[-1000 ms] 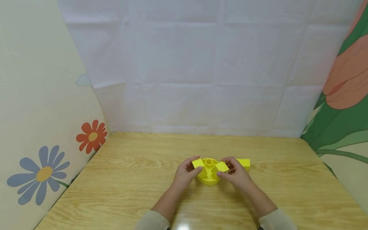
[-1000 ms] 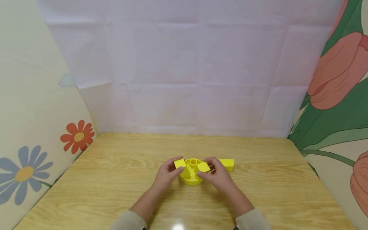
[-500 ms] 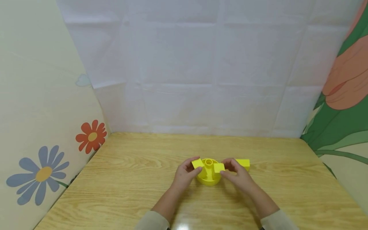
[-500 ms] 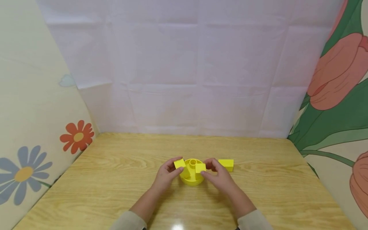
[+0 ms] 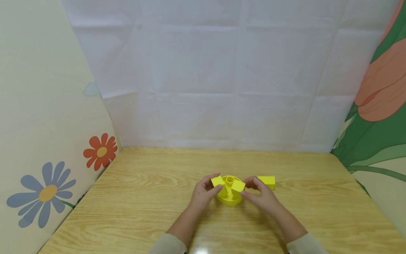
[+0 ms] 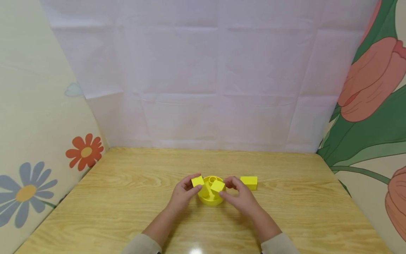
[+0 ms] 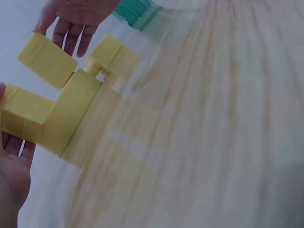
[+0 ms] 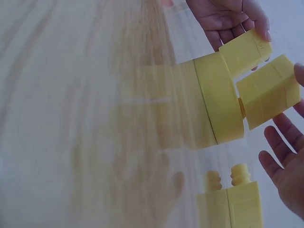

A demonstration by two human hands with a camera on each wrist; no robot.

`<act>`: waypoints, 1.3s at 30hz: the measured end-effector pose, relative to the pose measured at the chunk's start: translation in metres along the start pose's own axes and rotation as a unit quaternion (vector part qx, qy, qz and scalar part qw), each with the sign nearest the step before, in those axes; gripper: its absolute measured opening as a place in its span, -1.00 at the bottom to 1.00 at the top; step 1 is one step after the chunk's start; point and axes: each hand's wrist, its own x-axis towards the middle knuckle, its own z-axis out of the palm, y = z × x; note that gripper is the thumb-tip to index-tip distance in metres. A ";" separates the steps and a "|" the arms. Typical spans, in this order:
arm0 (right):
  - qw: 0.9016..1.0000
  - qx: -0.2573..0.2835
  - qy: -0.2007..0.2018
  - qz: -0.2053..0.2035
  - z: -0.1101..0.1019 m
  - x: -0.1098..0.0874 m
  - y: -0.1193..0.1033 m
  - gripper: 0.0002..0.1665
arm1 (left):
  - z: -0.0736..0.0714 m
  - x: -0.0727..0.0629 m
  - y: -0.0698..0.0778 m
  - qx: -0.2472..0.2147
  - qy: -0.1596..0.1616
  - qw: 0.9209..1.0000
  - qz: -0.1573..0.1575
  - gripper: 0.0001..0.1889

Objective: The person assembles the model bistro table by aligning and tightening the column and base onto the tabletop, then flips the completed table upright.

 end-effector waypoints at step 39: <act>1.000 -0.005 -0.008 0.001 0.014 0.020 -0.008 -0.54 | 0.000 0.000 0.000 -0.009 -0.002 1.000 0.007 -0.53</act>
